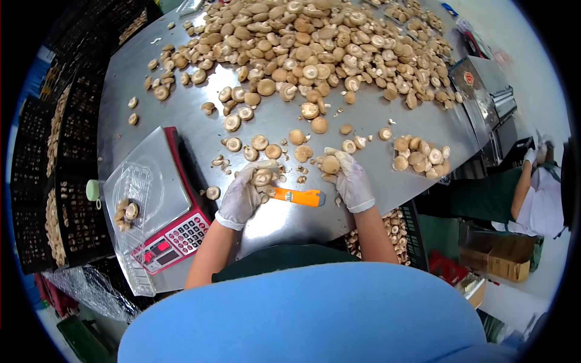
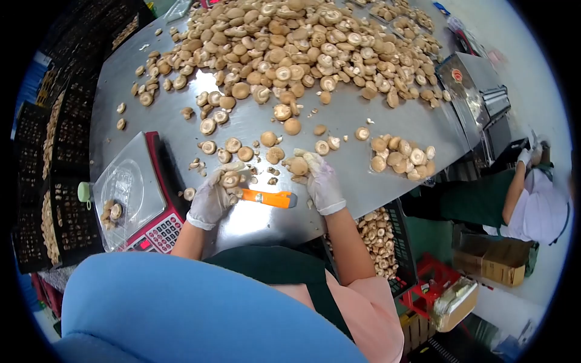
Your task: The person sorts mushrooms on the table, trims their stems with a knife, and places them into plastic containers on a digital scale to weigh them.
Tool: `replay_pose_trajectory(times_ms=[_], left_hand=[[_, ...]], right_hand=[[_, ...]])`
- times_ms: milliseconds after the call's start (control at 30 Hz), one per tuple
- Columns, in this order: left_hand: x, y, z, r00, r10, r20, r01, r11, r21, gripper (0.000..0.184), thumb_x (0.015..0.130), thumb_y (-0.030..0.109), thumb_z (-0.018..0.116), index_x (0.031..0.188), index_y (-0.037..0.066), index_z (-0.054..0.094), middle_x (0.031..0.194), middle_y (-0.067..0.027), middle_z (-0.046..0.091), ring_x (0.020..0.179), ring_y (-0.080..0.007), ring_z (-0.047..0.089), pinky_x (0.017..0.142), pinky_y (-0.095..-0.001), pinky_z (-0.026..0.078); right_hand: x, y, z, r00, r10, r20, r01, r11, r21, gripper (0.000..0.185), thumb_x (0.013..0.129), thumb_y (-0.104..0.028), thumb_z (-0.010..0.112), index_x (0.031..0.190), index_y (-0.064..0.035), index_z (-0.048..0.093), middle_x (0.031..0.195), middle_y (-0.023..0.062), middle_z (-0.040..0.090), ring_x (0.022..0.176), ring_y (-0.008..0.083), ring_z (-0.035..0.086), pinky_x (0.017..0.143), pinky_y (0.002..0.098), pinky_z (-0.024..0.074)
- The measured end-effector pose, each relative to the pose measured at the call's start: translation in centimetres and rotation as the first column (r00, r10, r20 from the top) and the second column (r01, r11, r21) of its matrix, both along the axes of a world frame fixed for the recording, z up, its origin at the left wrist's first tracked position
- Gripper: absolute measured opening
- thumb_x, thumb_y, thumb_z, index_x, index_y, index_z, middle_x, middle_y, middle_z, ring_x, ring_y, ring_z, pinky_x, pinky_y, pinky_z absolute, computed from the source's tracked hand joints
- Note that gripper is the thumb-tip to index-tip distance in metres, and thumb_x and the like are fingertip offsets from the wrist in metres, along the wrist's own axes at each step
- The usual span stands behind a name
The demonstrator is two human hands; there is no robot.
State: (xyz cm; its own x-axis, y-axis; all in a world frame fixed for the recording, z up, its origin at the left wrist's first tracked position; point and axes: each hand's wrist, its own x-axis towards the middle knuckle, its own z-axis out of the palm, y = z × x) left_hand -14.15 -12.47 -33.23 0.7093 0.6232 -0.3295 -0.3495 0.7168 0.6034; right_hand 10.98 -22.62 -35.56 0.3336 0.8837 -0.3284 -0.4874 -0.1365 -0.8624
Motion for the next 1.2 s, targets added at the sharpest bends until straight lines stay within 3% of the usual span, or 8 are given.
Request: replay_pose_trajectory(times_ms=[333,433,500,600,733,833,1033,1200], left_hand=[[3.4,-3.0,0.7,0.901,0.082,-0.427,0.169,0.839,0.517,0.034,0.086,0.017,0.075,0.113,0.002,0.061,0.09,-0.0054,0.063,0.084,-0.0089,0.061,0.072,-0.0246,0.052],[4.6,-3.5,1.6,0.779,0.349,-0.521,0.462,0.244,0.853,0.047,0.085,0.015,0.076,0.126,0.005,0.055,0.108,-0.0044,0.06,0.089,-0.0139,0.064,0.078,-0.0306,0.054],[4.2,-3.3,0.6,0.725,0.329,-0.605,0.553,0.246,0.796,0.053,0.085,0.01,0.074,0.133,0.004,0.052,0.118,-0.0056,0.059,0.098,-0.0165,0.065,0.085,-0.0319,0.054],[2.7,-2.8,0.0,0.978,-0.022,-0.209,0.097,0.93,0.355,0.059,0.085,0.0,0.067,0.141,0.002,0.047,0.132,-0.0074,0.056,0.114,-0.0167,0.059,0.098,-0.0305,0.05],[0.9,-1.9,1.1,0.964,0.018,-0.266,0.084,0.926,0.368,0.058,0.085,-0.002,0.065,0.14,0.002,0.048,0.127,-0.0075,0.06,0.115,-0.016,0.06,0.098,-0.0289,0.05],[0.5,-1.8,1.1,0.973,0.018,-0.231,0.06,0.943,0.326,0.057,0.086,0.001,0.066,0.14,0.002,0.048,0.125,-0.0069,0.061,0.115,-0.0162,0.06,0.097,-0.0287,0.05],[-1.5,-3.0,2.9,0.88,0.01,-0.475,0.231,0.865,0.446,0.045,0.085,0.015,0.069,0.127,0.007,0.056,0.106,-0.0057,0.058,0.096,-0.0156,0.058,0.088,-0.0302,0.049],[-9.3,-3.6,7.9,0.585,0.667,-0.461,0.069,0.525,0.848,0.038,0.086,0.002,0.064,0.123,0.003,0.057,0.101,-0.0079,0.061,0.093,-0.016,0.06,0.081,-0.0282,0.051]], right_hand=[[-2.8,0.4,3.3,0.99,0.08,0.116,-0.068,0.993,-0.099,0.029,0.1,-0.023,0.056,0.116,0.0007,0.059,0.107,0.0141,0.068,0.091,0.0164,0.068,0.073,0.0261,0.0561],[-5.3,0.2,2.7,0.959,0.109,0.262,-0.102,0.994,-0.04,0.022,0.09,-0.015,0.07,0.104,-0.0004,0.061,0.097,0.0066,0.065,0.085,0.0103,0.062,0.075,0.0248,0.0524],[-6.1,0.2,2.4,0.978,0.136,0.161,-0.145,0.988,0.045,0.022,0.087,-0.015,0.073,0.103,-0.0031,0.062,0.09,0.0034,0.066,0.086,0.0092,0.061,0.078,0.0259,0.0513],[-2.7,0.7,1.5,0.532,0.036,0.846,-0.15,0.987,0.052,0.018,0.086,-0.009,0.071,0.103,-0.0055,0.064,0.099,0.0038,0.063,0.093,0.0141,0.061,0.083,0.0282,0.0505],[2.8,2.3,0.5,0.393,-0.357,0.848,0.195,0.933,0.302,0.034,0.087,-0.013,0.073,0.119,-0.0071,0.065,0.114,0.0118,0.061,0.105,0.0262,0.06,0.096,0.0345,0.048],[6.1,3.1,-0.1,-0.184,-0.168,0.968,0.245,0.946,0.211,0.043,0.088,-0.026,0.073,0.127,-0.0093,0.064,0.131,0.016,0.06,0.121,0.0313,0.055,0.109,0.0412,0.0374],[4.3,3.5,-2.3,-0.076,-0.15,0.986,-0.075,0.987,0.144,0.046,0.086,-0.023,0.073,0.13,-0.0114,0.063,0.122,0.0117,0.067,0.116,0.0295,0.06,0.103,0.0415,0.0434],[3.2,3.3,-2.3,-0.031,-0.263,0.964,-0.125,0.958,0.258,0.018,0.085,-0.009,0.072,0.103,-0.0086,0.068,0.114,0.0104,0.068,0.107,0.0278,0.061,0.098,0.0399,0.0444]])
